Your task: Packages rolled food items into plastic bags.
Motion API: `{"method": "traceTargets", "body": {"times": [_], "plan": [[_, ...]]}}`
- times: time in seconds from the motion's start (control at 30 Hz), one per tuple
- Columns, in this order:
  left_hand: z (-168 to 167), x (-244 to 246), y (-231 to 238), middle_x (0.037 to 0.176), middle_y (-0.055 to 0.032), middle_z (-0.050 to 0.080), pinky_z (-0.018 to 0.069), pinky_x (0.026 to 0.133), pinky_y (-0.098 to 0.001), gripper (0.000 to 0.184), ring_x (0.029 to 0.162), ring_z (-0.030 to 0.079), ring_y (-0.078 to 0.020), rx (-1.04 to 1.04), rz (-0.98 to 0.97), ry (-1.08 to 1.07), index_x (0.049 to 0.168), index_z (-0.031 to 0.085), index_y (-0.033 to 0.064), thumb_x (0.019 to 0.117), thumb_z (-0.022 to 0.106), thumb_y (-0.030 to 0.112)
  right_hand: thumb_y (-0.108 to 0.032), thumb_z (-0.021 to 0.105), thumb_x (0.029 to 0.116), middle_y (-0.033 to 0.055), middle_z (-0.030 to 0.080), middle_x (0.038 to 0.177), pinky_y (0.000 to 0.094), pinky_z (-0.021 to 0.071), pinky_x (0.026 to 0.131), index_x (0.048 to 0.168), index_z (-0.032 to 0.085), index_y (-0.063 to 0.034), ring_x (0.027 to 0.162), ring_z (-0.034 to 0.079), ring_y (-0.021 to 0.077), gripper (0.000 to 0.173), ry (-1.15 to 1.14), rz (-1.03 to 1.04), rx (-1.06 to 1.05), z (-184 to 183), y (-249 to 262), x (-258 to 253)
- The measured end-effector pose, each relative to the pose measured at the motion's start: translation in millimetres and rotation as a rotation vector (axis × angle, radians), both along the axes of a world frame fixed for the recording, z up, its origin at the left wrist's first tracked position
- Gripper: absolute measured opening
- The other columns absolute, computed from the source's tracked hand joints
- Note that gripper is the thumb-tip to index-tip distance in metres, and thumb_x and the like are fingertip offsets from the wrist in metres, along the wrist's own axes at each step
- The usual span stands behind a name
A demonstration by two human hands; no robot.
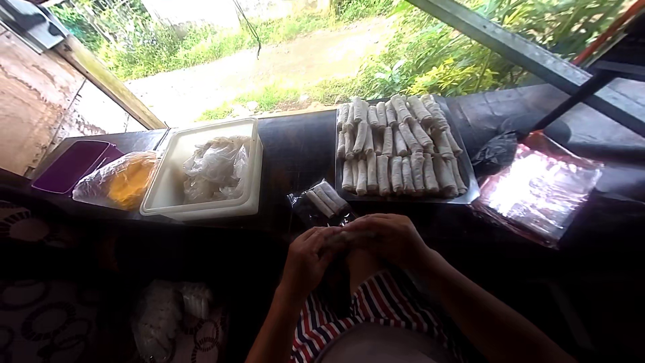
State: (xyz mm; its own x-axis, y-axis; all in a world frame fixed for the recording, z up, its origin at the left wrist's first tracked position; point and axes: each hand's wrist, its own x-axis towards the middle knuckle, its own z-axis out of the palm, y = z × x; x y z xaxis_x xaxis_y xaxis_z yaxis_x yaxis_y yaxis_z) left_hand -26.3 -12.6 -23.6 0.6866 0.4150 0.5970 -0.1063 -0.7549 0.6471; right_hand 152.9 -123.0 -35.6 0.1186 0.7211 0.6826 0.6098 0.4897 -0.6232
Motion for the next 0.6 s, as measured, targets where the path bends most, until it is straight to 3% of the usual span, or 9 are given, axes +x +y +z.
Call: {"method": "traceTargets", "body": {"times": [0.13, 0.27, 0.37, 0.43, 0.47, 0.6], "plan": [[-4, -1, -1, 0.101, -0.0144, 0.075, 0.0527, 0.092, -0.0167, 0.024, 0.096, 0.071, -0.0089, -0.044, -0.010, 0.032, 0.105, 0.075, -0.0058, 0.0947, 0.069, 0.015, -0.019, 0.069, 0.0956, 0.0089, 0.076, 0.098, 0.0114, 0.0517, 0.089, 0.103, 0.074, 0.0008, 0.095, 0.069, 0.0000, 0.022, 0.034, 0.009, -0.056, -3, -2, -2], [-21, -7, -8, 0.102, -0.0144, 0.076, 0.0544, 0.091, -0.0204, 0.026, 0.096, 0.073, -0.0131, -0.065, 0.005, 0.109, 0.109, 0.075, -0.0046, 0.0932, 0.070, 0.016, -0.016, 0.065, 0.0953, 0.0123, 0.070, 0.114, 0.0167, 0.0560, 0.087, 0.124, 0.066, 0.0033, 0.099, 0.068, 0.0044, 0.034, 0.135, 0.072, -0.353, -4, -28, 4], [-39, -8, -19, 0.109, -0.0163, 0.075, 0.0561, 0.091, -0.0248, 0.038, 0.098, 0.073, -0.0174, -0.113, -0.019, 0.155, 0.116, 0.073, -0.0056, 0.0911, 0.073, 0.023, -0.008, 0.066, 0.0945, 0.0058, 0.071, 0.107, 0.0171, 0.0574, 0.078, 0.114, 0.070, 0.0034, 0.087, 0.067, 0.0009, 0.023, 0.371, 0.044, -0.388, -23, -52, 8], [-50, -6, -25, 0.112, -0.0178, 0.072, 0.0564, 0.084, -0.0268, 0.054, 0.095, 0.070, -0.0195, -0.025, 0.057, 0.163, 0.120, 0.069, -0.0048, 0.0908, 0.071, 0.040, -0.004, 0.070, 0.0897, -0.0006, 0.073, 0.100, 0.0186, 0.0592, 0.076, 0.108, 0.072, 0.0009, 0.082, 0.068, 0.0002, 0.019, 0.532, -0.029, -0.398, -35, -65, 7], [-56, -5, -26, 0.109, -0.0183, 0.071, 0.0564, 0.081, -0.0292, 0.055, 0.093, 0.069, -0.0226, 0.063, 0.141, 0.166, 0.117, 0.070, -0.0034, 0.0896, 0.071, 0.044, -0.002, 0.071, 0.0869, -0.0021, 0.074, 0.096, 0.0197, 0.0601, 0.074, 0.105, 0.073, -0.0003, 0.079, 0.069, 0.0012, 0.019, 0.597, -0.088, -0.401, -38, -71, 6], [-70, 6, -24, 0.099, -0.0199, 0.070, 0.0593, 0.077, -0.0426, 0.035, 0.091, 0.071, -0.0347, 0.238, 0.387, 0.293, 0.103, 0.070, -0.0031, 0.0793, 0.081, 0.021, 0.001, 0.073, 0.0811, -0.0029, 0.076, 0.087, 0.0222, 0.0624, 0.070, 0.098, 0.073, -0.0030, 0.073, 0.072, 0.0055, 0.018, 0.772, -0.288, -0.386, -45, -82, 3]]}}
